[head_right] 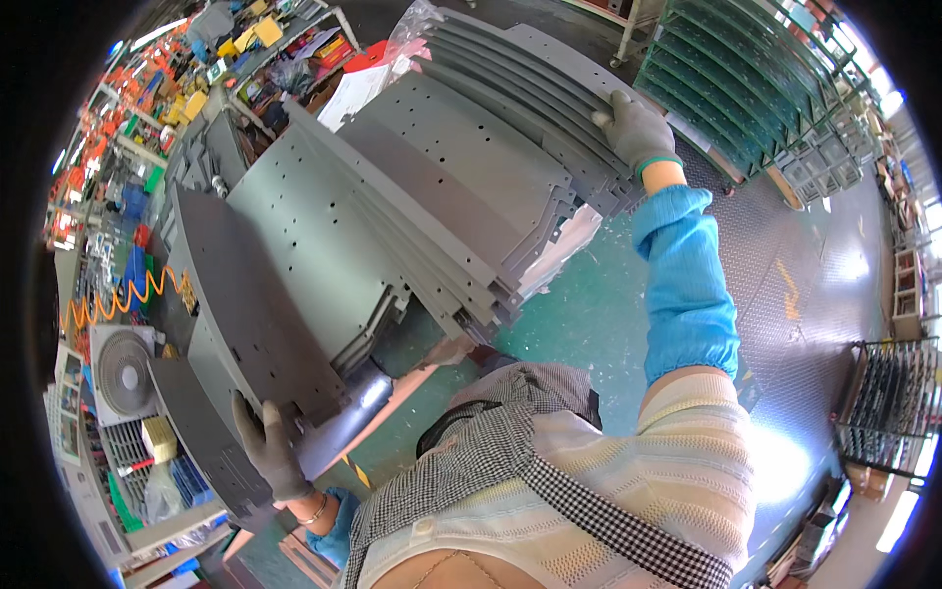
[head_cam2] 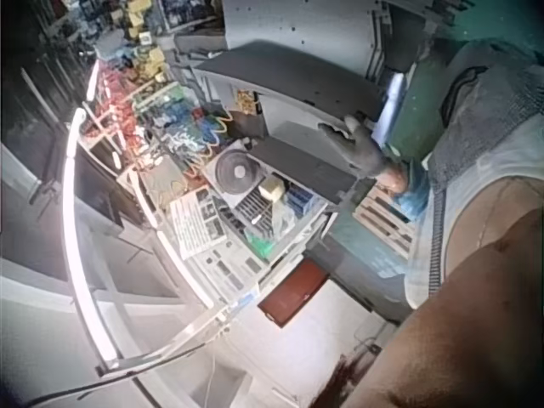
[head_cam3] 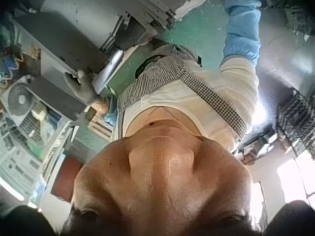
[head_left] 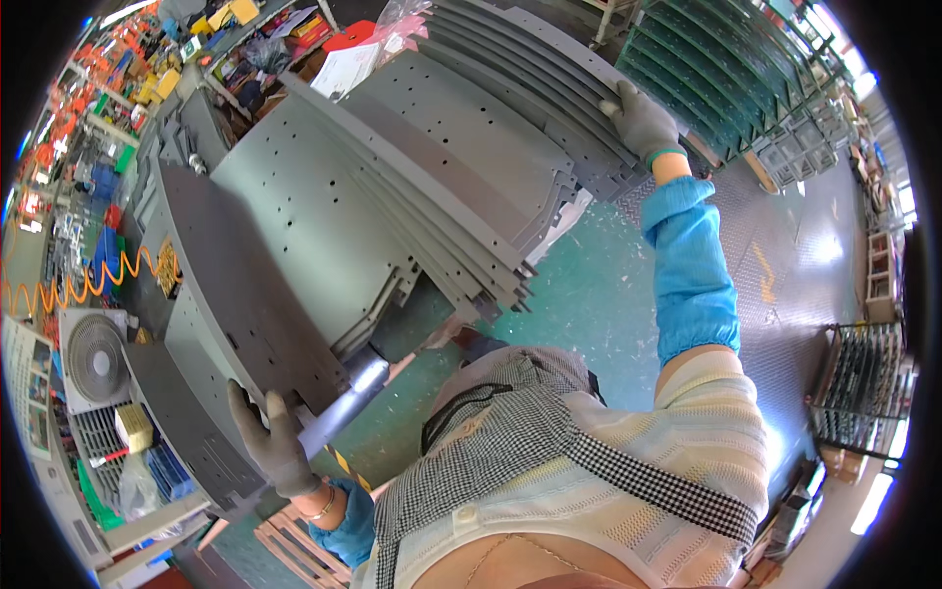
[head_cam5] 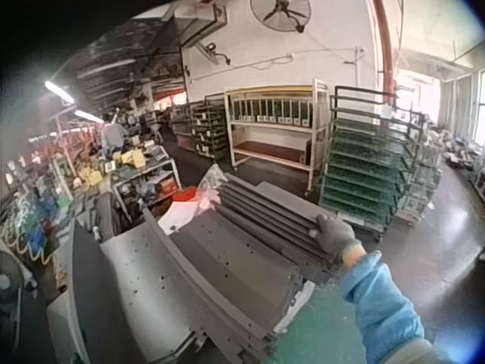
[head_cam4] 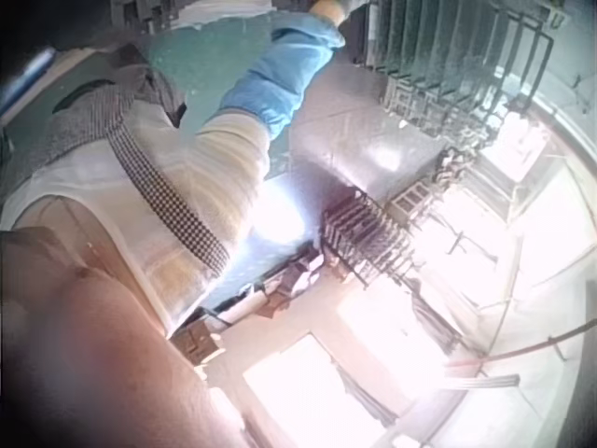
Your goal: Assembling small plastic grommets or spacers into holes on metal panels.
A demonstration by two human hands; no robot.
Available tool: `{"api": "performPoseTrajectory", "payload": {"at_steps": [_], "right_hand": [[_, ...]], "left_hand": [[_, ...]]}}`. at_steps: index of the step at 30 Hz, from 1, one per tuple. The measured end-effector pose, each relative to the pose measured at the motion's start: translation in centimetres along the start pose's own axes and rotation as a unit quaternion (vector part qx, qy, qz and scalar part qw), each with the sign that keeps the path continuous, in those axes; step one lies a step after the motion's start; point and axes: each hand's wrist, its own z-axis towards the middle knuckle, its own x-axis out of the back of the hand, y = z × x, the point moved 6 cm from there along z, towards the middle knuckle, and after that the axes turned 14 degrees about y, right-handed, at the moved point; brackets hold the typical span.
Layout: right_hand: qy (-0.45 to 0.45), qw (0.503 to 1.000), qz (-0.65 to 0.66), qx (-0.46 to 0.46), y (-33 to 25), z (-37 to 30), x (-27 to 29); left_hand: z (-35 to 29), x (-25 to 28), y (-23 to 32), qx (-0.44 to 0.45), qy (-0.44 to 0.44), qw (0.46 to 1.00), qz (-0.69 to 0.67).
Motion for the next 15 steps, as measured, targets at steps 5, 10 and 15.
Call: {"api": "performPoseTrajectory", "payload": {"at_steps": [5,10,15], "right_hand": [[-0.012,1.0,0.012,-0.004,-0.1,-0.9,-0.2],[-0.015,1.0,0.011,0.021,1.0,0.1,-1.3],[-0.035,0.997,0.032,0.06,2.8,0.3,-2.2]], "left_hand": [[-4.0,1.6,-0.9,-0.031,0.069,0.996,-0.051],[-6.4,1.0,0.0,-0.064,0.051,0.997,0.018],[-9.1,-0.1,1.9,-0.118,0.125,0.979,0.106]]}}
